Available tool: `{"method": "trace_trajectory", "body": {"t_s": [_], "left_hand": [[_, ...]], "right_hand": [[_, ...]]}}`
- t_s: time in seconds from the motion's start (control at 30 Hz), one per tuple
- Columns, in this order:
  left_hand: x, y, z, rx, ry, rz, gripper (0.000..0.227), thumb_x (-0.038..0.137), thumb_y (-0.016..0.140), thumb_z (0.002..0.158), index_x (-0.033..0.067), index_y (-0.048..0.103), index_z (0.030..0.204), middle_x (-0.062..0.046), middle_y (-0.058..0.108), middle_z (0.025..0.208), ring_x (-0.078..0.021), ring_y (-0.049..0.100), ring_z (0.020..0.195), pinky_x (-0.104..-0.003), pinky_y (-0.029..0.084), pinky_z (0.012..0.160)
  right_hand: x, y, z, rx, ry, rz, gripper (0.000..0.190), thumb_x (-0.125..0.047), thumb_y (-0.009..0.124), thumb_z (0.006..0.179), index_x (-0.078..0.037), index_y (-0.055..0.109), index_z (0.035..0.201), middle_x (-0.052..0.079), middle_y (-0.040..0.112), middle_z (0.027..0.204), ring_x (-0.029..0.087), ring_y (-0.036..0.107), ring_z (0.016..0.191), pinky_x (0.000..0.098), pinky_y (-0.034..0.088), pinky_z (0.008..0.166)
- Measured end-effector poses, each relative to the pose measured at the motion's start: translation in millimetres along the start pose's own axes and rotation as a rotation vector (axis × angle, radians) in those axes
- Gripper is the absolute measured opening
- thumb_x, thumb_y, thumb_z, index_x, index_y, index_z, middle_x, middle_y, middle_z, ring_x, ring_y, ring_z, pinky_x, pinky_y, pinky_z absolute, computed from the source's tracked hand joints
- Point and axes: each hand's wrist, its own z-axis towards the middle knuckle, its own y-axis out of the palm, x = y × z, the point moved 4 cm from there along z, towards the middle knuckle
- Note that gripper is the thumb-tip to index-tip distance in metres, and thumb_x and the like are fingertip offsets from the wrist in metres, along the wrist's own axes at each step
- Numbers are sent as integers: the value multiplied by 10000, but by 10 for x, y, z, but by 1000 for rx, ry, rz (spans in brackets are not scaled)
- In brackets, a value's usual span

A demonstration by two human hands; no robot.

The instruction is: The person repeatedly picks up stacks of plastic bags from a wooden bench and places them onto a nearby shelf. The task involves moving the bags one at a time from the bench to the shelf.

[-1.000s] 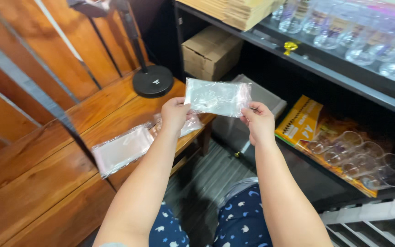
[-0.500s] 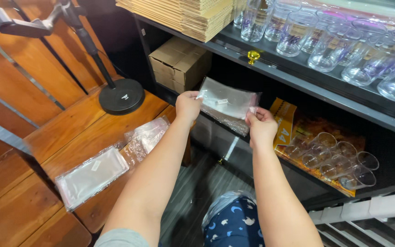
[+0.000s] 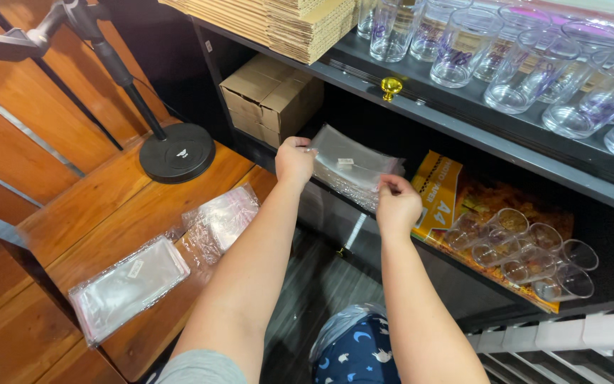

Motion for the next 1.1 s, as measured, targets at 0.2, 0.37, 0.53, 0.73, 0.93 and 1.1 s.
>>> {"method": "trace_trajectory", "body": {"t_s": [0.2,0.37,0.53,0.73,0.93,1.1], "left_hand": [[-82,76,66,-1,29,56,227,212,725,879,191,782,1098,11,802,1030,-232,720,1144,-378,569,991],[-280,194,237,10,43,132,248,244,763,855,211,782,1099,31,788,1039,-217,711,1149,-377,565,1010],[-346,235,266,25,76,157,220,258,751,851,233,792,1067,34,755,998,-231,707,1123,-390,566,1002],[-297,206,221,41,85,188,221,262,740,862,224,791,1074,22,711,1003,-238,698,1128,-393,557,1006],[-247,201,199,33,130,201,194,256,733,868,214,783,1051,-16,658,985,-279,687,1116,-419,552,1010],[-221,162,146,35,132,196,216,278,742,867,226,778,1074,10,647,1018,-246,685,1129,-396,551,1016]], "right_hand": [[54,-9,-34,29,-51,-182,142,-356,794,832,-409,800,964,-167,680,856,89,682,884,287,556,872],[-124,-120,-122,-15,-33,-221,157,-349,765,842,-359,801,995,-107,661,925,188,682,965,390,571,919],[-98,-126,-132,-47,14,-273,183,-425,745,849,-397,789,1025,-128,646,1017,213,668,1051,420,565,973],[-106,-104,-149,-38,-13,-259,186,-372,748,841,-345,793,1019,-82,624,1010,231,646,1056,437,567,960],[-162,-134,-169,-46,0,-253,180,-355,725,875,-329,786,1043,-87,620,1023,221,638,1063,447,565,958],[-171,-157,-189,39,-70,-215,195,-334,791,833,-312,775,1026,-44,592,1040,244,613,1044,429,546,942]]}}
